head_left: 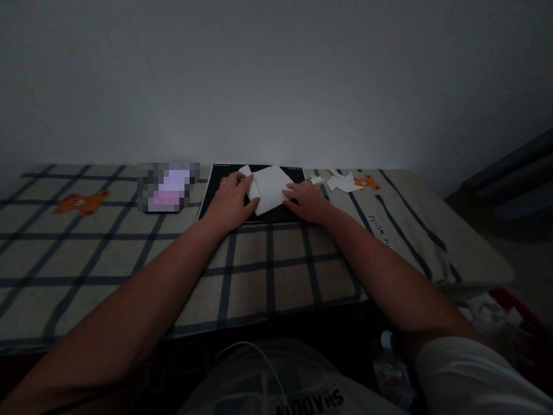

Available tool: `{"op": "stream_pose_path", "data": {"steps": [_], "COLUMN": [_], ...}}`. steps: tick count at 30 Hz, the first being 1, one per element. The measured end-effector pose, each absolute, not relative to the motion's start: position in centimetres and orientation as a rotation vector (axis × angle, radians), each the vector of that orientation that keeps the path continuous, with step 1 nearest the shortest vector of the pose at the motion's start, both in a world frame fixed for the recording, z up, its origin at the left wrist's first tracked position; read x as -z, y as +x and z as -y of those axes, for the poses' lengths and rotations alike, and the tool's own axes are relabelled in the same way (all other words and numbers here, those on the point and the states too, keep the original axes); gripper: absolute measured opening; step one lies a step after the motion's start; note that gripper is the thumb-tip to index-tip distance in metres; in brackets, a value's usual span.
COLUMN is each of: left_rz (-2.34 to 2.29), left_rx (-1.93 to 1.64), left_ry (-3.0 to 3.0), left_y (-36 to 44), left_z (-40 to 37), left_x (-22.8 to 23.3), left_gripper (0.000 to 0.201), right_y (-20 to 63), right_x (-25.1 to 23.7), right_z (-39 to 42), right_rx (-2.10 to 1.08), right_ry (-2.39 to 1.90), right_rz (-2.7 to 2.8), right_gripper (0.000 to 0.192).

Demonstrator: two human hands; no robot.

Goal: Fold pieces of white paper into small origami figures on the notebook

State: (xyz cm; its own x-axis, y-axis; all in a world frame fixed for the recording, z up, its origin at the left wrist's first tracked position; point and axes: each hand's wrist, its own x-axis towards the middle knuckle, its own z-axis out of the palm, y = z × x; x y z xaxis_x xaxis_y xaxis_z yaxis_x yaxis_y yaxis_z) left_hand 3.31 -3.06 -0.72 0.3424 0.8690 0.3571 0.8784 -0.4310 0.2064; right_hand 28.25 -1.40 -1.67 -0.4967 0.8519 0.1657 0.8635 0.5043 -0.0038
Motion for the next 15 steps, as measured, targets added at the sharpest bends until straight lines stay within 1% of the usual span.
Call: {"op": "stream_pose_path", "data": {"steps": [3, 6, 12, 15], "left_rz": [1.724, 1.725, 1.736, 1.666], "left_rx": [0.631, 0.676, 0.695, 0.674], "left_ry": [-2.582, -2.613, -2.629, -2.659], "left_y": [3.4, 3.8, 4.8, 4.4], "left_z": [3.0, 3.0, 3.5, 3.6], "left_x": [0.6, 0.5, 0.7, 0.7], "left_gripper": [0.063, 0.061, 0.078, 0.076], "right_y": [28.3, 28.4, 28.5, 28.8], "right_x": [1.6, 1.5, 1.5, 1.6], "right_z": [1.3, 1.2, 1.1, 0.9], "right_rx": [0.115, 0.099, 0.078, 0.054], "right_ry": [-1.491, -1.487, -1.482, -1.461], "right_rz": [2.612, 2.617, 2.609, 2.589], "right_gripper": [0.044, 0.044, 0.042, 0.042]}}
